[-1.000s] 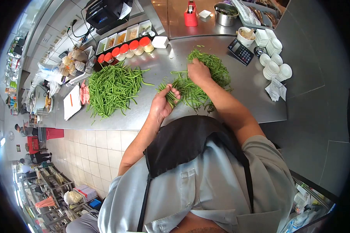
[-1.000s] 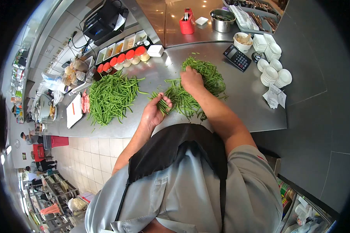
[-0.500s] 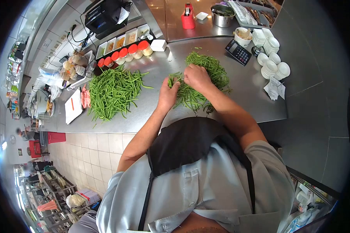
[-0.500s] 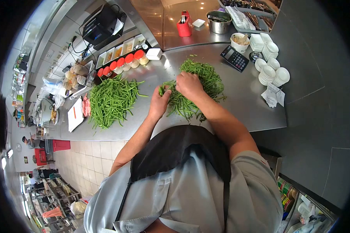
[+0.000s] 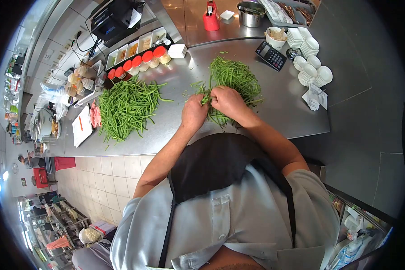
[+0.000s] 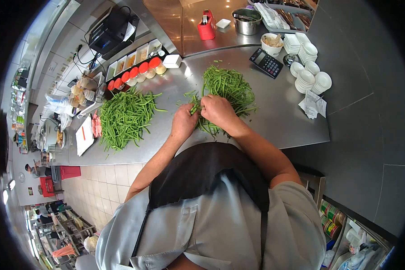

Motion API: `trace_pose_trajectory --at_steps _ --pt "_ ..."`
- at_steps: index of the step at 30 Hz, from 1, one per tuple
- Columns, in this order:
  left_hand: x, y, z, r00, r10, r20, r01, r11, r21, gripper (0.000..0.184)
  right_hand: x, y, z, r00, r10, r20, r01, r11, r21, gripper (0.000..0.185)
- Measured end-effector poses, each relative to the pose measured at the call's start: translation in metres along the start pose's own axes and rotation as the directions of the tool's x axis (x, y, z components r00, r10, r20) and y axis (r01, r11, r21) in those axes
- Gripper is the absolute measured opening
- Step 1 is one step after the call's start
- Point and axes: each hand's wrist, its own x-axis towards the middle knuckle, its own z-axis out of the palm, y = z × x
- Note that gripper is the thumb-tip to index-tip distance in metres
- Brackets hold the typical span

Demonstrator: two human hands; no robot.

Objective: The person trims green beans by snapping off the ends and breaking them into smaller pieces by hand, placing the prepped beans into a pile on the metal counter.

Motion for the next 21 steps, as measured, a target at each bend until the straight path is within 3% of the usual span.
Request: trace_pose_trajectory --at_steps 2,3,4,5,6,7,8,9,10,12,13,17,21 --pt "-0.001 -0.004 0.004 0.99 -0.119 0.078 0.137 0.948 -0.287 0.018 0.004 0.002 0.01 0.979 0.196 0.046 -0.202 0.949 0.243 0.011" --pt "-0.002 -0.006 0.005 0.977 -0.169 0.129 0.208 0.885 -0.417 0.018 0.006 0.008 0.012 0.912 0.366 0.187 -0.408 0.763 0.5 0.012" --pt "-0.001 -0.003 0.0 0.94 -0.246 0.237 0.34 0.743 -0.577 0.018 0.01 0.015 0.012 0.805 0.466 0.367 -0.576 0.468 0.67 0.013" --pt "0.001 -0.001 -0.005 0.887 -0.295 0.355 0.461 0.555 -0.692 0.018 0.012 0.022 0.012 0.674 0.482 0.561 -0.68 0.106 0.726 0.015" --pt "0.001 0.0 -0.009 0.823 -0.311 0.476 0.563 0.332 -0.757 0.018 0.013 0.022 0.008 0.686 0.501 0.528 -0.663 0.131 0.737 0.016" --pt "0.001 -0.003 -0.008 0.801 -0.315 0.509 0.571 0.149 -0.807 0.015 0.015 0.022 0.002 0.698 0.518 0.495 -0.646 0.157 0.747 0.017" --pt "0.0 -0.004 -0.01 0.794 -0.324 0.514 0.56 0.063 -0.826 0.016 0.015 0.021 -0.002 0.709 0.535 0.46 -0.629 0.184 0.756 0.019" --pt "-0.001 -0.006 -0.013 0.788 -0.332 0.518 0.543 -0.022 -0.84 0.017 0.014 0.019 -0.004 0.816 0.507 0.277 -0.558 0.567 0.606 0.024" --pt "-0.001 -0.009 -0.015 0.781 -0.339 0.525 0.522 -0.107 -0.846 0.018 0.013 0.019 -0.006 0.863 0.43 0.264 -0.503 0.698 0.509 0.025" --pt "-0.003 -0.016 -0.016 0.78 -0.342 0.524 0.506 -0.148 -0.85 0.019 0.011 0.018 -0.01 0.927 0.262 0.267 -0.336 0.897 0.288 0.027" --pt "-0.003 -0.016 -0.017 0.78 -0.343 0.523 0.502 -0.155 -0.851 0.019 0.008 0.014 -0.006 0.956 0.193 0.221 -0.264 0.893 0.363 0.025" --pt "-0.003 -0.012 -0.018 0.784 -0.353 0.51 0.492 -0.148 -0.858 0.019 0.005 -0.007 -0.008 0.946 0.185 0.266 -0.246 0.944 0.221 0.019" --pt "-0.006 -0.012 -0.015 0.795 -0.335 0.506 0.481 -0.161 -0.862 0.02 0.004 -0.014 -0.01 0.944 0.201 0.263 -0.265 0.935 0.235 0.019"
